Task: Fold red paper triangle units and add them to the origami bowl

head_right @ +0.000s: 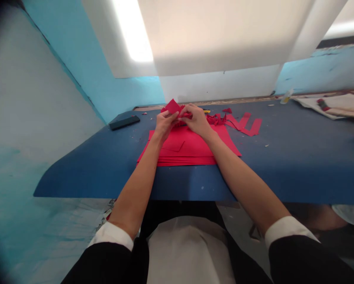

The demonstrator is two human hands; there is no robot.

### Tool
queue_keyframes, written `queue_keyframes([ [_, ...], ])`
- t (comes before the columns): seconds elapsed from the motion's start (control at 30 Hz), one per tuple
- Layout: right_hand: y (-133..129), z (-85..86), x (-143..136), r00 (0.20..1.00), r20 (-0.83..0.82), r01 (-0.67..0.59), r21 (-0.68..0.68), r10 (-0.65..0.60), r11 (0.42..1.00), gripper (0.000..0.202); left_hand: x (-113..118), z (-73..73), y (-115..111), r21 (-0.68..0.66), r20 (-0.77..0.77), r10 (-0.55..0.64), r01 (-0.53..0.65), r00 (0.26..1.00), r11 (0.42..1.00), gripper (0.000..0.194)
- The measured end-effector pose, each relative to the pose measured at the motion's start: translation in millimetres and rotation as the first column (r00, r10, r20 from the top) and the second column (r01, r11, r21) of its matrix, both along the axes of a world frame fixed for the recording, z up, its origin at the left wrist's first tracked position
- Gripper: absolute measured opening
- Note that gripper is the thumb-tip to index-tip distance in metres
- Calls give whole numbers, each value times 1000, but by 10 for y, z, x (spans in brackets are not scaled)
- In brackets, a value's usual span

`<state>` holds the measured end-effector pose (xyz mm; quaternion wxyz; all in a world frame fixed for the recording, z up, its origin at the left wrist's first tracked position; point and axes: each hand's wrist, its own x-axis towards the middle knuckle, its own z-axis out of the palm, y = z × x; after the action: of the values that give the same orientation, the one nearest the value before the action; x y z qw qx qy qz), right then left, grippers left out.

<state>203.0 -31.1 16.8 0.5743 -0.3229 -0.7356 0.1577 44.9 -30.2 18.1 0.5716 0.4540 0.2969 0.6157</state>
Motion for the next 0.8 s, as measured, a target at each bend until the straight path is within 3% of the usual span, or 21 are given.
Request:
queue_keyframes([
  [0.1,34,-17,-1,998,-38,51,-7,-52,999,20,4,-3,21,-28,21,41,-41,999,999,20],
  [0.27,104,-65,-2,995,-86,56,-4,-56,998,10,-2,-69,119,-6,104,172,-172,980,985,49],
  [0.4,119,-72,-21,987,-147,60,-64,-69,996,6,-4,-97,144,115,48,116,-121,992,986,38],
  [0.6,113,-43,-44,963,-241,85,-154,-120,984,15,-9,-127,191,276,-51,46,-30,998,961,19],
  [0.8,87,-14,-35,957,-258,83,-199,-134,976,17,-25,-182,275,367,-152,80,-18,985,930,26],
])
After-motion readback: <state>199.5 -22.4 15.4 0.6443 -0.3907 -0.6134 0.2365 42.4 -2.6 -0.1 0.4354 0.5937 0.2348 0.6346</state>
